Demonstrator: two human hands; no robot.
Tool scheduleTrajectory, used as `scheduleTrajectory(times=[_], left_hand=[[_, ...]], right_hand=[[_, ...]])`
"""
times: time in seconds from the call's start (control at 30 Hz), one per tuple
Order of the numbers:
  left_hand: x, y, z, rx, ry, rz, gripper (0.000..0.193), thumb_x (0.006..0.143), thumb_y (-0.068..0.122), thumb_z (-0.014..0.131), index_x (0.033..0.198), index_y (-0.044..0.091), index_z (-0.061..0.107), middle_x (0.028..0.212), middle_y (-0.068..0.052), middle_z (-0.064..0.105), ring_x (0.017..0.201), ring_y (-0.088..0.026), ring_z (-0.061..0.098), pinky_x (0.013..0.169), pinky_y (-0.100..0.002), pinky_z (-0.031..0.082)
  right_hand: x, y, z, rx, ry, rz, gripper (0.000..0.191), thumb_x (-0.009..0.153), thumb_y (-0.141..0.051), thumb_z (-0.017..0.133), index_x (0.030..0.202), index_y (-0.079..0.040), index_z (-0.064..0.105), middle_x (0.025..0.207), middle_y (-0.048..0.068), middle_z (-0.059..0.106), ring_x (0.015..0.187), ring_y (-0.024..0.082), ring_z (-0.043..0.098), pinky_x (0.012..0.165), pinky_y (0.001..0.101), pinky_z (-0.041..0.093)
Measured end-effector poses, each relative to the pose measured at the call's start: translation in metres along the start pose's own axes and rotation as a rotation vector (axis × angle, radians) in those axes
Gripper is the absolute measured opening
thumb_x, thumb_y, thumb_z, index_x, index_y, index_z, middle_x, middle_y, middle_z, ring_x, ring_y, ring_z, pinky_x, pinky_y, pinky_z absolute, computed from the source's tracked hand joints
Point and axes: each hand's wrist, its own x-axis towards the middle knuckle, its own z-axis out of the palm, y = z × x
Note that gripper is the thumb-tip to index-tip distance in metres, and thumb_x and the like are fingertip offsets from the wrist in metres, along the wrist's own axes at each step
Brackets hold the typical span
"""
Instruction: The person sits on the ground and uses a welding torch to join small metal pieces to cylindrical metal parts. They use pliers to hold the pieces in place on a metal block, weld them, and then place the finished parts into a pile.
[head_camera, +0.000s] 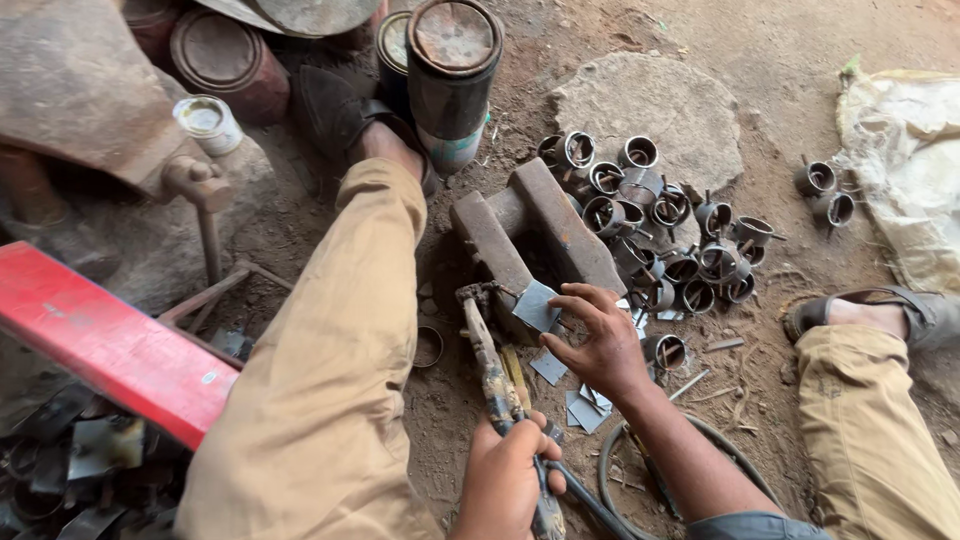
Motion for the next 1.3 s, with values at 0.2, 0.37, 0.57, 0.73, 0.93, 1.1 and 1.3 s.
scheduleTrajectory(times=[0.2, 0.37, 0.57, 0.73, 0.93, 1.1, 1.3], left_hand=[[-0.006, 0.011, 0.0, -0.011, -0.004, -0.029, 0.053, 0.08, 0.001, 0.054, 0.133, 0.001, 0.053, 0.1, -0.012, 0.057, 0.068, -0.019, 0.059, 0.046, -0.033, 0.052], [-0.012, 0.02, 0.003, -0.017, -0.017, -0.041, 0.054, 0.08, 0.0, 0.053, 0.133, 0.001, 0.051, 0.099, -0.011, 0.057, 0.07, -0.019, 0.06, 0.047, -0.033, 0.052], [-0.017, 0.025, 0.007, 0.001, -0.025, -0.052, 0.055, 0.081, 0.001, 0.054, 0.135, 0.002, 0.05, 0.099, -0.012, 0.056, 0.069, -0.018, 0.058, 0.047, -0.032, 0.052], [-0.021, 0.028, 0.007, 0.036, -0.014, -0.079, 0.056, 0.081, 0.0, 0.053, 0.137, 0.002, 0.047, 0.101, -0.011, 0.055, 0.07, -0.017, 0.058, 0.049, -0.031, 0.053], [-0.02, 0.029, 0.005, 0.026, -0.021, -0.074, 0.056, 0.081, 0.001, 0.053, 0.137, 0.002, 0.048, 0.101, -0.011, 0.055, 0.07, -0.017, 0.058, 0.049, -0.031, 0.053], [-0.013, 0.025, 0.002, 0.026, -0.03, -0.071, 0.056, 0.081, 0.0, 0.052, 0.137, 0.001, 0.048, 0.1, -0.012, 0.056, 0.071, -0.018, 0.058, 0.049, -0.031, 0.052], [-0.008, 0.02, -0.001, 0.028, -0.035, -0.084, 0.054, 0.082, 0.0, 0.052, 0.136, -0.001, 0.047, 0.1, -0.014, 0.056, 0.071, -0.018, 0.059, 0.049, -0.031, 0.053]], right_hand=[[-0.002, 0.002, 0.004, -0.028, -0.007, 0.045, 0.041, 0.075, -0.031, 0.086, 0.112, -0.017, 0.077, 0.131, 0.006, 0.067, 0.125, 0.026, 0.062, 0.104, 0.0446, 0.045], [-0.001, 0.001, 0.003, -0.063, 0.003, 0.023, 0.042, 0.072, -0.031, 0.087, 0.11, -0.017, 0.077, 0.127, 0.005, 0.07, 0.123, 0.024, 0.062, 0.102, 0.0446, 0.044], [0.0, 0.001, 0.003, -0.09, -0.001, 0.025, 0.04, 0.072, -0.031, 0.087, 0.109, -0.018, 0.078, 0.126, 0.004, 0.07, 0.123, 0.023, 0.061, 0.102, 0.0443, 0.043], [-0.002, 0.001, 0.004, -0.101, -0.01, 0.027, 0.041, 0.072, -0.031, 0.087, 0.11, -0.019, 0.077, 0.126, 0.004, 0.07, 0.123, 0.023, 0.06, 0.101, 0.0445, 0.042], [-0.001, 0.0, 0.005, -0.093, -0.011, 0.022, 0.041, 0.071, -0.03, 0.087, 0.109, -0.019, 0.077, 0.126, 0.004, 0.07, 0.124, 0.023, 0.059, 0.103, 0.0461, 0.039], [0.0, -0.001, 0.005, -0.091, -0.003, 0.008, 0.04, 0.072, -0.03, 0.087, 0.11, -0.019, 0.077, 0.125, 0.004, 0.07, 0.124, 0.024, 0.059, 0.104, 0.0459, 0.039], [0.0, -0.001, 0.006, -0.081, 0.001, 0.006, 0.04, 0.072, -0.029, 0.086, 0.109, -0.018, 0.077, 0.125, 0.004, 0.07, 0.124, 0.024, 0.06, 0.103, 0.0449, 0.039]])
